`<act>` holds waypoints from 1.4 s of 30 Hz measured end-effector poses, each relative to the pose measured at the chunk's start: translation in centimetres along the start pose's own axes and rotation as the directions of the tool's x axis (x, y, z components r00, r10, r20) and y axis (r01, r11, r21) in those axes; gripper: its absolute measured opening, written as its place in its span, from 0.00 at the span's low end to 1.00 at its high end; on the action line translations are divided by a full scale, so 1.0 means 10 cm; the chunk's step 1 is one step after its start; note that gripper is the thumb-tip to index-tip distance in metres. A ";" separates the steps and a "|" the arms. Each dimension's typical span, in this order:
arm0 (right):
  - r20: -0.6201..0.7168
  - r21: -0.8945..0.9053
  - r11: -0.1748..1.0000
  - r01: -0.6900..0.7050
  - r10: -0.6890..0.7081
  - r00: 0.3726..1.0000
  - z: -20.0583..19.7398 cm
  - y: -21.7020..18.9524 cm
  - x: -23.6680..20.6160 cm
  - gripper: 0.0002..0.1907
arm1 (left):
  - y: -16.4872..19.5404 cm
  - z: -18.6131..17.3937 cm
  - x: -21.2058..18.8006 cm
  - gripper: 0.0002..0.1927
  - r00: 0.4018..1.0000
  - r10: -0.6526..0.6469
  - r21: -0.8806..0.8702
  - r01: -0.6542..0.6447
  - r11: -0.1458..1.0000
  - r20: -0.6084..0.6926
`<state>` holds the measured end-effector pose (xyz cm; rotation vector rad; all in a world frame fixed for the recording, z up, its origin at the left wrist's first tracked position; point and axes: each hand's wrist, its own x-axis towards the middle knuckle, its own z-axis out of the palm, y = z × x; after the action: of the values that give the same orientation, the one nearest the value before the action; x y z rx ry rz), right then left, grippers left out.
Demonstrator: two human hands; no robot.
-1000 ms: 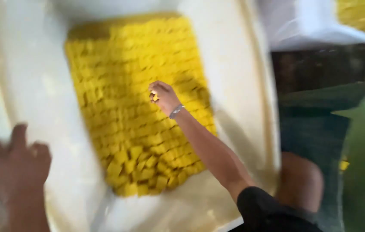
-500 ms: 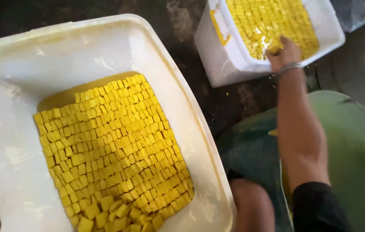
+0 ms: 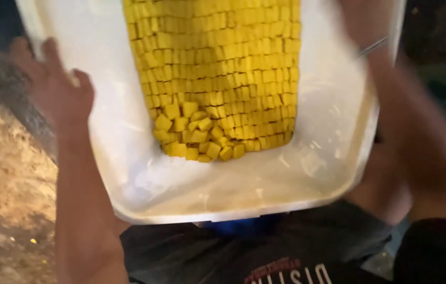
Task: The person picks yellow cube-shaped pieces out of a white tub and arranges them in a neat single layer. They then transfer handfuls of the cubes into a large bucket of water, swish them around with both hands, and return the wet cubes to the tub, spreading and aligning them across the tray.
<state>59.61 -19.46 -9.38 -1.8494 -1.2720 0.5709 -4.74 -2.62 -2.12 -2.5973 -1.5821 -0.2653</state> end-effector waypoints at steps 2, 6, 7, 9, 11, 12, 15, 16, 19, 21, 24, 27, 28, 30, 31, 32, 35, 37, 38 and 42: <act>0.302 -0.082 0.944 0.321 -0.283 0.910 1.22 -0.37 -0.45 0.08 | 0.09 0.03 -0.08 0.37 0.995 0.015 -0.137 -0.028 0.990 -0.097; 0.649 -0.201 0.945 0.260 -0.070 0.758 2.62 -1.04 -1.48 0.11 | 0.30 -0.14 -0.50 0.37 0.974 -0.216 -0.484 0.154 0.861 -0.074; 0.672 -0.194 0.932 0.305 -0.101 0.733 2.78 -1.13 -1.64 0.12 | 0.34 -0.16 -0.56 0.37 0.966 -0.252 -0.519 0.189 0.833 -0.052; 0.632 -0.225 0.941 0.251 -0.055 0.773 2.93 -1.26 -1.85 0.15 | 0.43 -0.24 -0.57 0.36 0.948 -0.318 -0.583 0.259 0.770 0.000; 0.636 -0.294 0.933 0.207 0.029 0.771 2.95 -1.31 -1.97 0.16 | 0.53 -0.27 -0.49 0.35 0.939 -0.338 -0.536 0.252 0.806 -0.066; 0.651 -0.342 0.914 0.216 0.064 0.757 2.97 -1.28 -2.02 0.16 | 0.57 -0.25 -0.44 0.39 0.902 -0.426 -0.499 0.400 0.769 0.066; 0.641 -0.348 0.935 0.070 0.183 0.745 2.94 -1.20 -2.00 0.23 | 0.71 -0.25 -0.29 0.43 0.822 -0.532 -0.403 0.565 0.720 0.202; 0.622 -0.340 0.940 -0.032 0.251 0.741 2.91 -1.17 -1.99 0.26 | 0.75 -0.25 -0.27 0.43 0.819 -0.529 -0.387 0.572 0.724 0.223; 0.728 -0.377 0.926 0.023 0.281 0.625 2.82 -1.12 -1.88 0.25 | 0.80 -0.28 -0.21 0.34 0.788 -0.534 -0.336 0.614 0.715 0.306; 0.748 -0.448 0.893 -0.028 0.392 0.535 2.73 -1.11 -1.79 0.25 | 0.81 -0.31 -0.19 0.33 0.830 -0.527 -0.339 0.557 0.758 0.184; 0.741 -0.398 0.901 -0.172 0.426 0.519 2.61 -1.13 -1.69 0.25 | 0.83 -0.30 -0.17 0.33 0.838 -0.533 -0.357 0.536 0.765 0.116; 0.679 -0.273 0.962 -0.015 0.204 0.706 2.58 -1.16 -1.80 0.26 | 0.87 -0.25 -0.19 0.30 0.833 -0.535 -0.345 0.549 0.762 0.143; 0.641 -0.240 0.965 0.107 0.075 0.764 2.61 -1.18 -1.88 0.26 | 0.87 -0.23 -0.19 0.29 0.830 -0.536 -0.332 0.554 0.764 0.151; 0.652 -0.184 0.952 0.243 -0.067 0.756 2.75 -1.24 -2.08 0.25 | 0.87 -0.20 -0.20 0.30 0.837 -0.534 -0.313 0.542 0.780 0.121; 0.652 -0.150 0.938 0.313 -0.144 0.744 2.84 -1.28 -2.16 0.24 | 0.87 -0.19 -0.20 0.31 0.840 -0.533 -0.300 0.536 0.789 0.099; 0.649 -0.202 0.929 0.312 -0.111 0.752 2.93 -1.31 -2.23 0.24 | 0.86 -0.19 -0.20 0.31 0.836 -0.538 -0.301 0.543 0.784 0.107; 0.627 -0.295 0.898 0.326 -0.076 0.776 3.11 -1.42 -2.31 0.23 | 0.86 -0.20 -0.19 0.31 0.833 -0.547 -0.324 0.543 0.775 0.087; 0.610 -0.282 0.889 0.360 -0.124 0.783 3.12 -1.44 -2.30 0.23 | 0.87 -0.23 -0.19 0.33 0.836 -0.548 -0.363 0.519 0.774 0.026; 0.626 -0.282 0.904 0.321 -0.080 0.776 3.10 -1.46 -2.28 0.24 | 0.88 -0.24 -0.19 0.32 0.836 -0.545 -0.350 0.528 0.773 0.058; 0.660 -0.030 0.933 0.358 -0.250 0.708 3.09 -1.54 -2.31 0.25 | 0.90 -0.29 -0.18 0.30 0.823 -0.551 -0.333 0.562 0.757 0.139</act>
<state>19.29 -26.91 -16.38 -1.5409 -2.0947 1.0034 2.11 -8.79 0.49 -2.2678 -2.5114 -0.6102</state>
